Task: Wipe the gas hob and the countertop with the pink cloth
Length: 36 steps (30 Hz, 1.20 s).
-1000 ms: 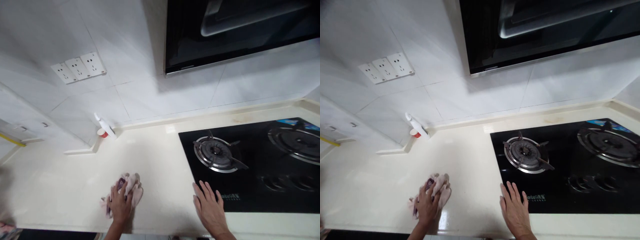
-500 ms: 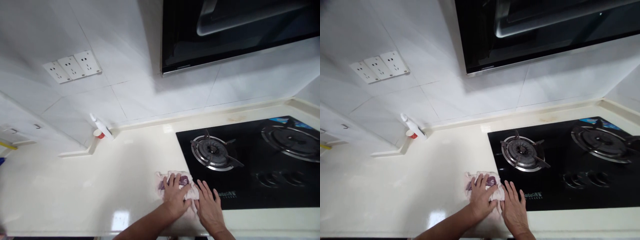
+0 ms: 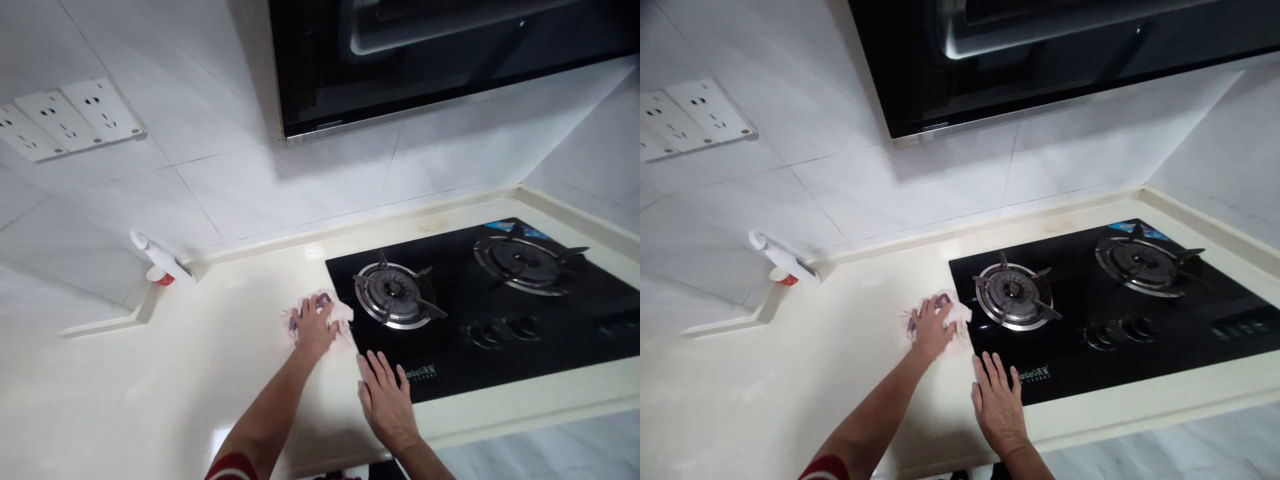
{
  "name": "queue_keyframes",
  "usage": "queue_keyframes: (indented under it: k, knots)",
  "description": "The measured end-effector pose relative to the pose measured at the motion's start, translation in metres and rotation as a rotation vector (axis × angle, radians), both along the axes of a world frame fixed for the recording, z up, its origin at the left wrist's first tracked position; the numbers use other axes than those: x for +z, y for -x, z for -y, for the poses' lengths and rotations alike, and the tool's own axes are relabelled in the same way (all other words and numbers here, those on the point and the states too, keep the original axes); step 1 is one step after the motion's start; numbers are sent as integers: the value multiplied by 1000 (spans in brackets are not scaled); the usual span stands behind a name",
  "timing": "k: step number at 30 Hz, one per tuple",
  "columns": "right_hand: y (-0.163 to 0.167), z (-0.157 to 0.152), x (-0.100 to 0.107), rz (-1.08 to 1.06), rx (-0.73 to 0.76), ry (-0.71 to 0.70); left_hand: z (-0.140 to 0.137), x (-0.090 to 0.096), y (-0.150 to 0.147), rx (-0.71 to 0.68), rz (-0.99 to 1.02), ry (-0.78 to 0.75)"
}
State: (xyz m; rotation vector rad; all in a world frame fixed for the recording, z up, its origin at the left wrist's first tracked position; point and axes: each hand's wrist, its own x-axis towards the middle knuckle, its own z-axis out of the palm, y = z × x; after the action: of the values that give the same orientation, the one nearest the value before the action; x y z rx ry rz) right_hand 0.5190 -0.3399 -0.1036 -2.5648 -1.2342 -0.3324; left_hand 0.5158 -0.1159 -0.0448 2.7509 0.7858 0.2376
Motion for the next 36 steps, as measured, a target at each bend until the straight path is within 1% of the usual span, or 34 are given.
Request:
queue_keyframes:
  k: [2,4,6,8,11,13,16,18,20,22,23,24,26,29,33,36]
  knots:
    - [-1,1,0,-2,0,-1,-18,6,-22,42,-17,-2]
    - [-2,1,0,-4,1,-7,-31,9,-34,61,-34,5]
    - [-2,2,-1,-6,4,-16,-39,9,-32,66,-42,1]
    - [-2,2,-2,-9,6,-25,-43,7,-17,102,-41,-19]
    - [-2,2,-2,-17,6,-31,-49,3,30,219,-54,-42]
    - [-1,1,-2,-19,1,-34,-51,1,72,276,-70,-60]
    - [-1,0,-1,-17,-2,-36,-49,-4,143,320,-95,-117]
    - [0,-1,-1,-16,-4,-36,-41,-7,190,356,-117,-165]
    - [0,-1,0,-14,-6,-32,-29,-10,228,409,-129,-208]
    - [1,-2,1,-13,-11,-27,-16,-11,254,461,-129,-244]
    - [1,-2,1,-13,-12,-24,-10,-11,261,481,-129,-257]
    - [1,-2,1,-14,-13,-21,-4,-11,264,497,-130,-265]
    - [1,-3,2,-17,-12,-17,5,-9,261,519,-130,-271]
    - [1,-3,2,-20,-11,-14,14,-6,242,482,-122,-253]
    - [0,-3,4,-24,-2,-21,23,-6,200,329,-120,-186]
    - [0,-2,7,-24,5,-29,35,-7,154,239,-92,-113]
